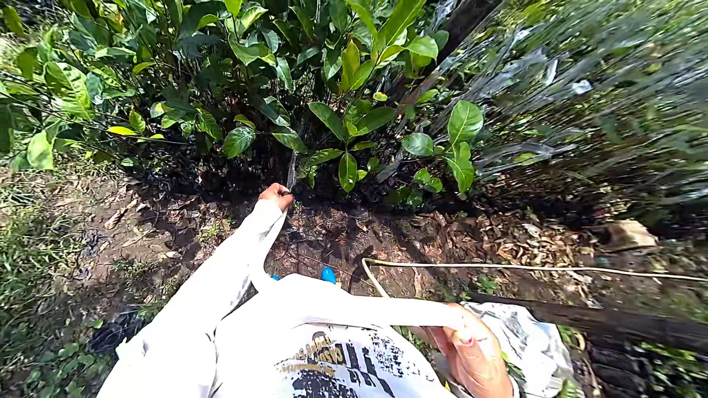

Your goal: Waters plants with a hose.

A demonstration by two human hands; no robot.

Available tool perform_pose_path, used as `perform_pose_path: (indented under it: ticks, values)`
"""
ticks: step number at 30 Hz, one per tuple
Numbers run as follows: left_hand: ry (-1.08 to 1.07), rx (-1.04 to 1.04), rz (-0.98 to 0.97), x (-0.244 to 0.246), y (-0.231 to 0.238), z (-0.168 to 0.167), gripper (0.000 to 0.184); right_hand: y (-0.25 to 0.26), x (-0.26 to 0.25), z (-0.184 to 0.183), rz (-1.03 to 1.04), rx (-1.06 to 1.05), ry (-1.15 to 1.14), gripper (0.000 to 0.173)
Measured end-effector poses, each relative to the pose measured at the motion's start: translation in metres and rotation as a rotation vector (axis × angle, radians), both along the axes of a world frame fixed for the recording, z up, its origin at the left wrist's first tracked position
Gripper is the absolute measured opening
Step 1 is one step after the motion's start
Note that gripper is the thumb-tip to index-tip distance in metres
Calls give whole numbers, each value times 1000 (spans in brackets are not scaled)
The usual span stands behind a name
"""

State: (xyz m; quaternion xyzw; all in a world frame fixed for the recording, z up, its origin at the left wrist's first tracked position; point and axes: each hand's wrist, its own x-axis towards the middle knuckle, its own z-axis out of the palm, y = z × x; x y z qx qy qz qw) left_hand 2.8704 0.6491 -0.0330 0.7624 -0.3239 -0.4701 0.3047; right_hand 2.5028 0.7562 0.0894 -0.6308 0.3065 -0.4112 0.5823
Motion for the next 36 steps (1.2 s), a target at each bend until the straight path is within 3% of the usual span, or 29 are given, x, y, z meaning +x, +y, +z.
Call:
perform_pose_path:
  ticks: [3, 6, 24, 28, 36]
  values:
    - [6, 41, -8, -6, -5, 18, 34, -2, -4, 0, -4, -11, 5, 27]
    - [-26, -38, -13, -6, -15, 4, 33, -4, -8, -1, -15, -14, 2, 27]
    - [-42, -44, 11, -27, -55, 16, 33, -46, -35, 8, -11, 29, -22, 26]
    - [-58, -52, 28, -26, -58, 25, 40, -59, -40, 9, -6, 52, -22, 25]
    - [-248, 61, -83, -13, -94, 63, 33, -94, -59, 14, -11, 126, -90, 28]
